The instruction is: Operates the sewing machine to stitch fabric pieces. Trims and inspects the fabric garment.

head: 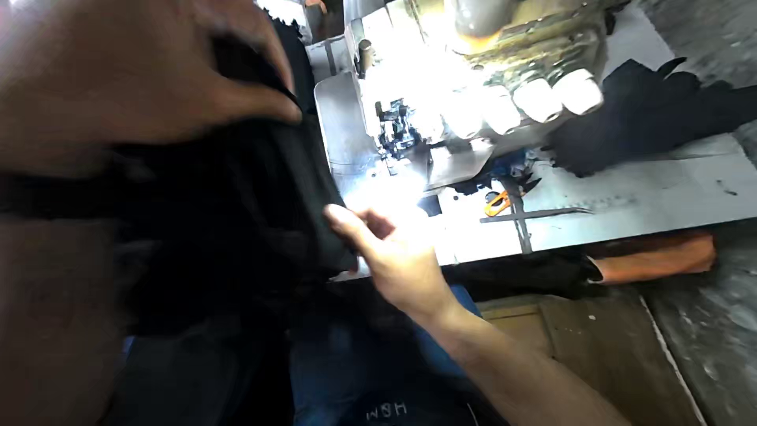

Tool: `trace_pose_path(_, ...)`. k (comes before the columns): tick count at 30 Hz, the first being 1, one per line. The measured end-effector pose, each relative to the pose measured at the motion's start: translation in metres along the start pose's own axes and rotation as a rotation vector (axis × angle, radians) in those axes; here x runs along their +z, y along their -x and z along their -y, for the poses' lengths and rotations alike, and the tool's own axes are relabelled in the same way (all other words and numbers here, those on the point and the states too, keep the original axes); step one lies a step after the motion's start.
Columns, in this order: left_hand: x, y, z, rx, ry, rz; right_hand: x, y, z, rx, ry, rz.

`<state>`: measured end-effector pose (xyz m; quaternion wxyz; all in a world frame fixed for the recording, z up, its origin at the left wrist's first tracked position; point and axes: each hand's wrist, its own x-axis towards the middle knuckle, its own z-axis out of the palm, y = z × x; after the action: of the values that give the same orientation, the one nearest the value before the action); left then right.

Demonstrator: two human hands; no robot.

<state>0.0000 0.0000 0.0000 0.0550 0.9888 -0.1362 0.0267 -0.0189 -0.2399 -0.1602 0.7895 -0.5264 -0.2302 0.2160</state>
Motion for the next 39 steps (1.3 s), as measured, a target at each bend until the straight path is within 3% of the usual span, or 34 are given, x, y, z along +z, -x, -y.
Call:
trace_pose_path(3,0.076,-0.025,-0.004,-0.062,0.167,0.084,-0.042,0.007,-0.035,0.122,0.201,-0.174)
trace_pose_path(6,0.108,-0.042,-0.004,-0.124,0.278,0.09,-0.057,0.006,-0.042,0.146,0.216,-0.196)
trace_pose_path(10,0.113,-0.052,-0.012,-0.253,0.332,0.088,-0.064,0.003,-0.042,0.131,0.237,-0.181)
trace_pose_path(20,0.121,-0.057,-0.021,-0.352,0.359,-0.079,-0.079,-0.008,-0.041,0.02,0.332,-0.269)
trace_pose_path(28,0.125,-0.059,-0.027,-0.419,0.372,-0.116,-0.082,-0.009,-0.04,0.027,0.26,-0.27)
trace_pose_path(32,0.131,-0.058,-0.025,-0.449,0.327,-0.151,-0.079,-0.009,-0.041,0.024,0.233,-0.266)
trace_pose_path(34,0.133,-0.058,-0.027,-0.493,0.183,-0.141,-0.078,-0.009,-0.041,0.033,0.236,-0.26)
trace_pose_path(37,0.124,-0.038,-0.059,-0.541,-0.099,-0.148,-0.078,-0.006,-0.036,0.061,0.239,-0.223)
trace_pose_path(39,0.116,-0.006,-0.103,-0.442,-0.136,-0.275,-0.082,-0.004,-0.029,0.086,0.257,-0.155)
